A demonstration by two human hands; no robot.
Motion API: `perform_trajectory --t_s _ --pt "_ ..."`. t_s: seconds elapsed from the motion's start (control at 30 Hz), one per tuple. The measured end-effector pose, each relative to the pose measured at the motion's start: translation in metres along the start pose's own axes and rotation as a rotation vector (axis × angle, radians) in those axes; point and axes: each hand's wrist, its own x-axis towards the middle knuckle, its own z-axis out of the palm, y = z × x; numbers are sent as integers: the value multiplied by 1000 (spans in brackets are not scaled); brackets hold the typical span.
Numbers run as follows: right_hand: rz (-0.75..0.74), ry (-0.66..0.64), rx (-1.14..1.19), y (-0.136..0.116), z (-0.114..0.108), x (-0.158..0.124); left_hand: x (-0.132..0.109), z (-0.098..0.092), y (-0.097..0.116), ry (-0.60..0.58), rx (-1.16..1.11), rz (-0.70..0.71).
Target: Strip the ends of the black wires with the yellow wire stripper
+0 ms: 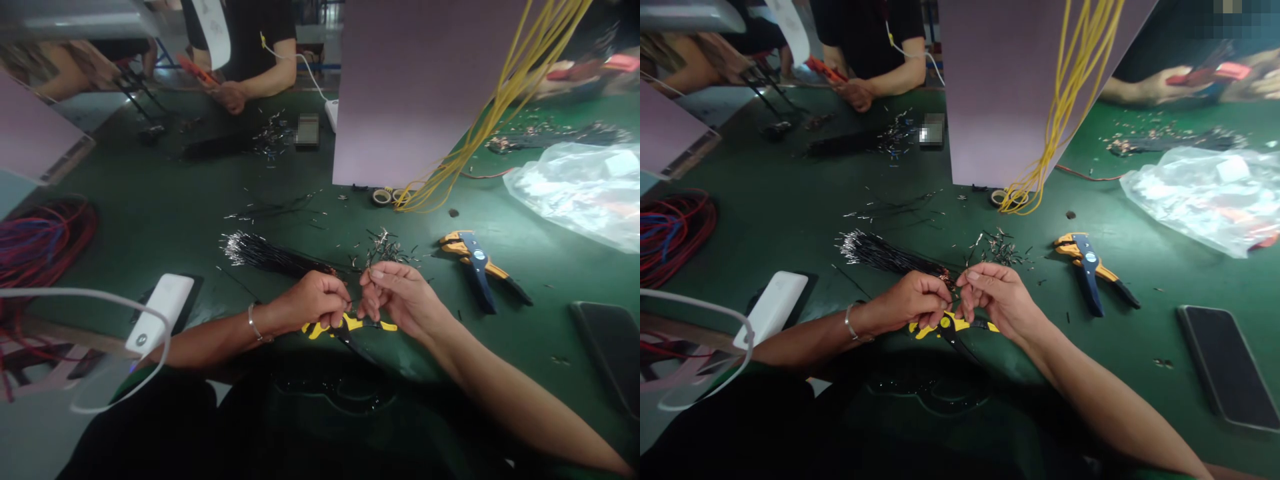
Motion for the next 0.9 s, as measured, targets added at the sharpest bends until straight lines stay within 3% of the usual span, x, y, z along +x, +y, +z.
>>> perform_trajectory --t_s 0.1,0.27,0.4,0.63,0.9 --pt "6 -14 -12 3 4 -3 0 0 0 42 185 70" --pt "-31 -13 -11 8 14 -9 0 1 -7 196 706 523" --pt "-64 -25 -48 11 18 -13 -1 0 -14 232 978 691" --pt "-68 -51 -55 14 16 -16 -2 -2 -16 222 1233 760" --pt "-87 -57 -105 20 14 -19 -1 -2 -18 270 1302 803"
